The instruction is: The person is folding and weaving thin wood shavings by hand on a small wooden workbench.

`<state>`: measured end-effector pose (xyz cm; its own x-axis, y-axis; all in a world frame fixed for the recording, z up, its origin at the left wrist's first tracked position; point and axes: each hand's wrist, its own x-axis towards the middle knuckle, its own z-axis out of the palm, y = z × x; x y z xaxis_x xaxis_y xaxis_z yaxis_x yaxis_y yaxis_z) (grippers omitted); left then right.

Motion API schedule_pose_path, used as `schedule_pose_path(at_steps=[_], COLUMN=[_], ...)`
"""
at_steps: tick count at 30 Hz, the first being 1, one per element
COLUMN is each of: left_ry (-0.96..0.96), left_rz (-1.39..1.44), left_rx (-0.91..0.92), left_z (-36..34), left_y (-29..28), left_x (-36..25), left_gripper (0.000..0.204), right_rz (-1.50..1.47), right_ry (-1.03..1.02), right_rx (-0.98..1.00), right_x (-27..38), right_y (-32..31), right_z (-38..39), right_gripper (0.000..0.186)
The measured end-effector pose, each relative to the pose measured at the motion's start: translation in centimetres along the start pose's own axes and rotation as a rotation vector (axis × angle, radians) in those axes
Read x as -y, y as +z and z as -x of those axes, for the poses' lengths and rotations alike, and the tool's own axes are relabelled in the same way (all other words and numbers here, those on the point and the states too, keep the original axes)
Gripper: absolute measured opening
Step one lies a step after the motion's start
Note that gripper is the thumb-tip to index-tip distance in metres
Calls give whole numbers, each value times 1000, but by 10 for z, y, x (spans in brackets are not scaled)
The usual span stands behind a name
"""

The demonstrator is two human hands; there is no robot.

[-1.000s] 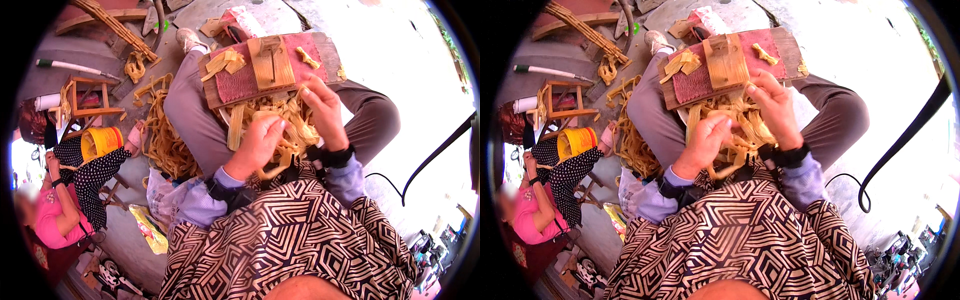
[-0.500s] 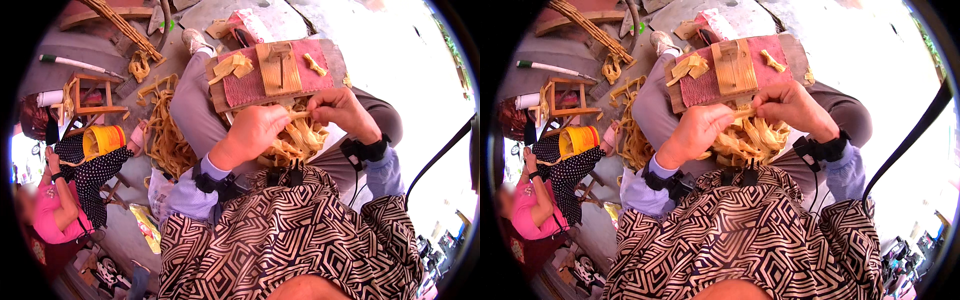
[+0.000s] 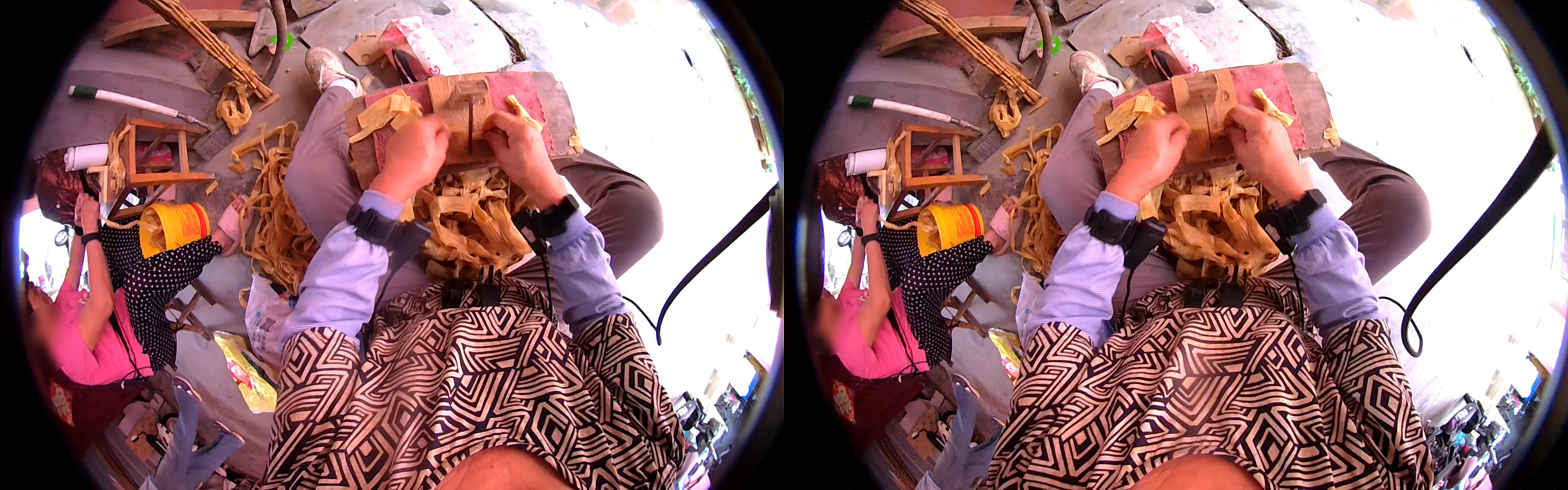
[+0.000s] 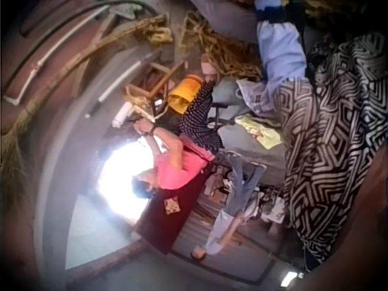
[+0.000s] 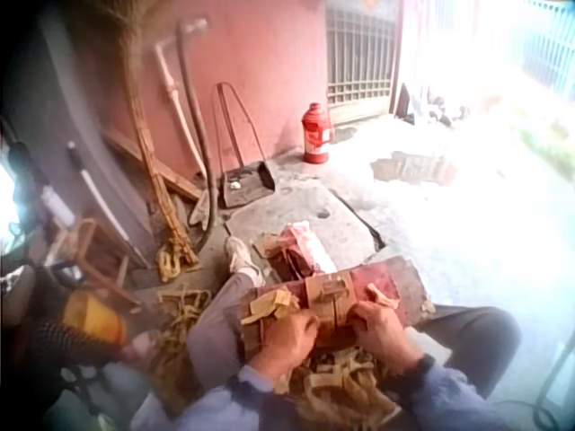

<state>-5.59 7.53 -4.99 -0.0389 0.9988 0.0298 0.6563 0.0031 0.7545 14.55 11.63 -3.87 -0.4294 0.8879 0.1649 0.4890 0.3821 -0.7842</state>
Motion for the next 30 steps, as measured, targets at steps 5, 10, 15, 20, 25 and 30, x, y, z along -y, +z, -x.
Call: schedule_pose_path(at_steps=[5,10,15,20,25,30], left_ry=[-58,-405,-724,-173,-309,-319], left_rz=[-26,981,1392,754,1113,1203], left_rx=[102,378,691,342,215,361], left_z=[24,50,67,55,78,86], left_y=[-10,19,-17,-5,19,12], left_x=[0,-29,-56,-20,-60,-84], left_gripper=[22,13,15,26,24,20], right_rz=[-72,120,315,-349,-1137,-67], right_ry=[-112,-335,39,140,558,48], right_rx=[183,-72,-120,590,191,-231], right_x=[21,56,11,60,65,65], right_y=[-18,4,-18,-12,-9,2], right_z=[19,32,33,68,66,66], right_gripper=[13,8,19,13,25,17])
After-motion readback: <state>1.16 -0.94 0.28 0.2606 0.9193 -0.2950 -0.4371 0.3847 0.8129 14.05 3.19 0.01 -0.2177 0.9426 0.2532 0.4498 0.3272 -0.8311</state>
